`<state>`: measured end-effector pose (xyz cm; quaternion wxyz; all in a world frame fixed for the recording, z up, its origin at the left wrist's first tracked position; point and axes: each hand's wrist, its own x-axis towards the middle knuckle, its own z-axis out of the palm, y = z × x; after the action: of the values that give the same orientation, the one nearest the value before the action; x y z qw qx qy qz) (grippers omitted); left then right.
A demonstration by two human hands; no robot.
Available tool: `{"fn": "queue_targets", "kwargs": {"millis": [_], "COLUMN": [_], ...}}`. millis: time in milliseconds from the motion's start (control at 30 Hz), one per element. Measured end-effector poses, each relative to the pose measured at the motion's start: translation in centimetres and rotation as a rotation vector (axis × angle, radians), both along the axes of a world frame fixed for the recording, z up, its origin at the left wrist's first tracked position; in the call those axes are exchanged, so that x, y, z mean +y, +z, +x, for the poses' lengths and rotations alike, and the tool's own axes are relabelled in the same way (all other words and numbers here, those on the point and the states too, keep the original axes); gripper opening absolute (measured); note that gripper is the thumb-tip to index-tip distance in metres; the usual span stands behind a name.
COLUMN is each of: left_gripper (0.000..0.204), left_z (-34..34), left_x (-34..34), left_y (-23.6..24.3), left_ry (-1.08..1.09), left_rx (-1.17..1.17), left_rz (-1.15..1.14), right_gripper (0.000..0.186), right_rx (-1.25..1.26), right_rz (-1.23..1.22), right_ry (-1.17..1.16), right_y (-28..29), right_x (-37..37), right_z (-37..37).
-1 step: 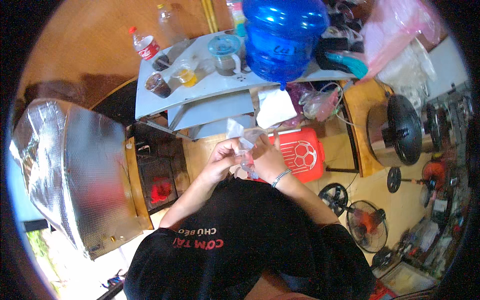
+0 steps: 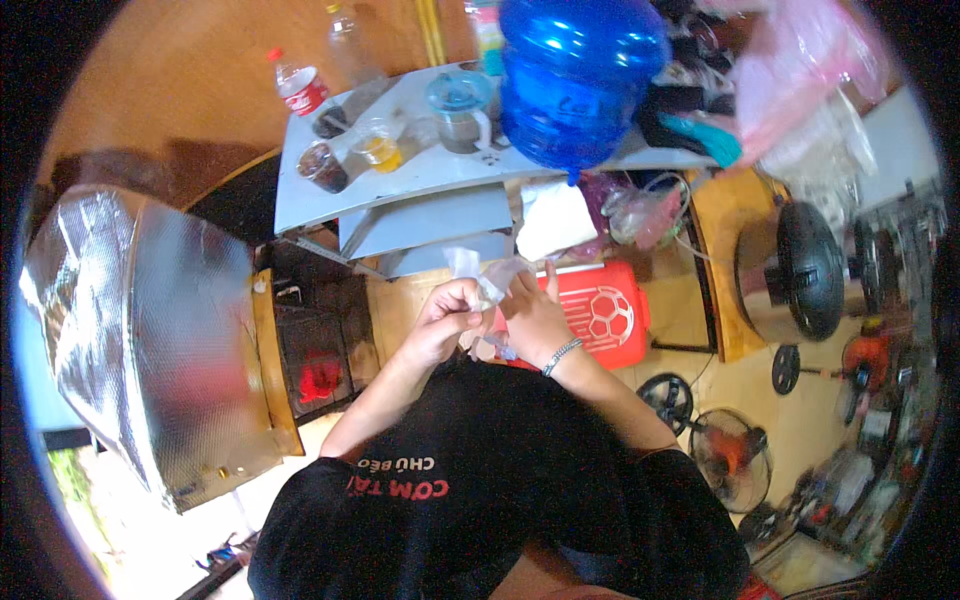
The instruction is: The person puts small bags of food and a container into a larger plastic bag and then prepares a drink by scooping ice into a cup and pouring liquid from a bottle.
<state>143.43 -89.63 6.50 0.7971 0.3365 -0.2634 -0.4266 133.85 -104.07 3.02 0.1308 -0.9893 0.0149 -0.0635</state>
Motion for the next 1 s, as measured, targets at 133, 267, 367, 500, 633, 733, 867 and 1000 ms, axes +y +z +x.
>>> {"fn": "queue_targets", "kwargs": {"millis": [133, 267, 367, 500, 633, 733, 867, 1000], "left_gripper": [0.029, 0.026, 0.021, 0.02, 0.025, 0.022, 0.021, 0.021], "left_z": [2.5, 4.8, 7.0, 9.4, 13.5, 16.1, 19.3, 22.0], "left_x": [4.7, 10.6, 16.4, 22.5, 25.7, 27.4, 28.6, 28.5], "left_y": [1.0, -2.5, 1.2, 0.3, -0.1, 0.6, 0.7, 0.8], "left_ry": [-0.117, 0.588, 0.611, 0.927, 1.068, 1.08, 1.097, 1.085], "left_rx": [-0.376, -0.476, -0.302, -0.643, -1.064, -0.944, -0.585, -0.342], "left_rz": [0.662, 0.652, 1.047, 1.262, 1.381, 1.378, 1.132, 0.803], "right_gripper": [0.028, 0.024, 0.013, 0.025, 0.074, 0.073, 0.067, 0.057], "right_rx": [0.343, 0.294, 0.28, -0.219, 0.2, 0.256, 0.248, 0.206], "right_rz": [-0.025, 0.508, 0.885, 0.333, -0.099, 0.016, 0.007, 0.087], "right_ry": [0.245, 0.658, 0.53, 0.681, 0.596, 0.524, 0.52, 0.632], "right_y": [1.4, 1.5, 2.6, 4.8, 3.2, -0.1, 0.6, 6.7], "right_x": [0.9, 2.4, 4.7, 8.9, 10.7, 11.0, 12.5, 13.7], "right_z": [3.7, 9.4, 15.9, 32.4, 45.1, 48.7, 47.8, 46.6]}}
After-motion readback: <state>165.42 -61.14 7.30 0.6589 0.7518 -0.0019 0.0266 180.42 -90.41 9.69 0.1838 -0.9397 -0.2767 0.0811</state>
